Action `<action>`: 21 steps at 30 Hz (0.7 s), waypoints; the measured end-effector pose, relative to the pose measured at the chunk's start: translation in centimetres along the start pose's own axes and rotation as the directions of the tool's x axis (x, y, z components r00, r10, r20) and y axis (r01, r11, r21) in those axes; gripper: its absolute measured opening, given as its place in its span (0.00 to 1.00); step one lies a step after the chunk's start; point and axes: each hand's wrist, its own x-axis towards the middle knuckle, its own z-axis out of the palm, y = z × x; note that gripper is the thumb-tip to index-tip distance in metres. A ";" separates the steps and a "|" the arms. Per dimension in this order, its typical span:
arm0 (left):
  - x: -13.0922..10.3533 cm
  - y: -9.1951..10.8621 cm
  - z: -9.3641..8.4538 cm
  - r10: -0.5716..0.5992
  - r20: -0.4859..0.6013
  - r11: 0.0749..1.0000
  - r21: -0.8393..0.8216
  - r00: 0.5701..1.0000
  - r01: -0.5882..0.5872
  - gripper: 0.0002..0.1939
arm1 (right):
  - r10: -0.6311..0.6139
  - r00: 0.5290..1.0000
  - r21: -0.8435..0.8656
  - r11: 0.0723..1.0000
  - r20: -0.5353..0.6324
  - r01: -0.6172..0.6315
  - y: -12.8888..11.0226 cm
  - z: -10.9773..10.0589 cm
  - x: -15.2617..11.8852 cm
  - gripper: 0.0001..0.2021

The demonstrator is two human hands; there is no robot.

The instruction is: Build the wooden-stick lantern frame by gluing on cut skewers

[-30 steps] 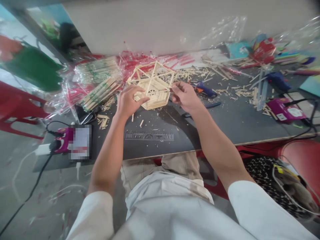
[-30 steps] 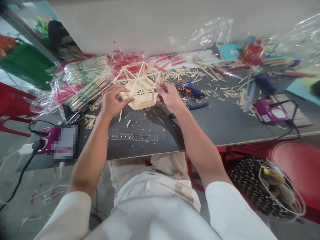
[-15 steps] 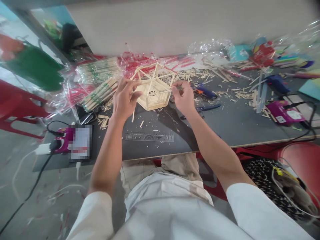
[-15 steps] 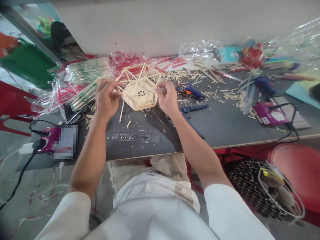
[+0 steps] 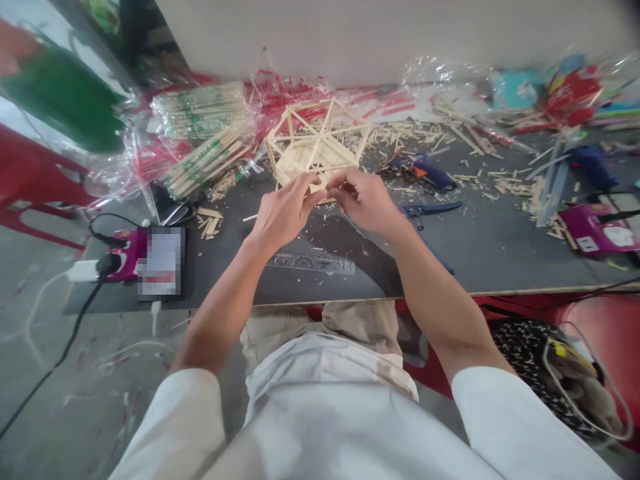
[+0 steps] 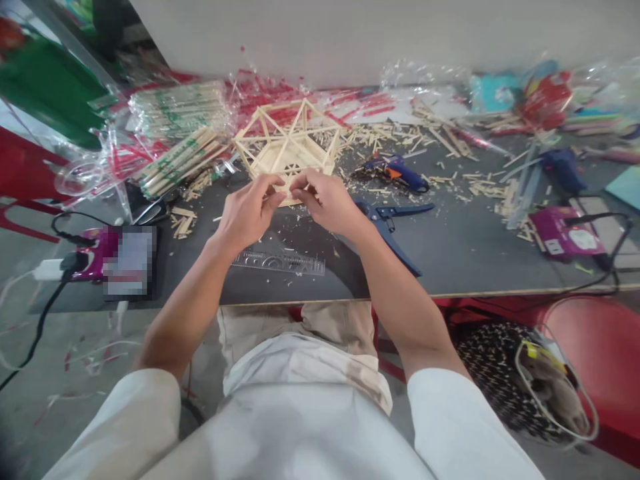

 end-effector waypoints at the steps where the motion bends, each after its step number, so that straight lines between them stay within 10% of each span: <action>1: 0.0 -0.2 0.2 0.003 0.017 1.000 0.007 1.000 -0.004 0.20 | 0.001 1.000 0.000 1.000 0.005 -0.001 0.2 0.0 0.0 0.18; 21: 0.2 -1.6 1.8 0.009 -0.005 0.997 -0.075 1.000 -0.009 0.15 | 0.191 0.981 0.226 0.958 -0.036 -0.178 0.9 1.1 0.3 0.20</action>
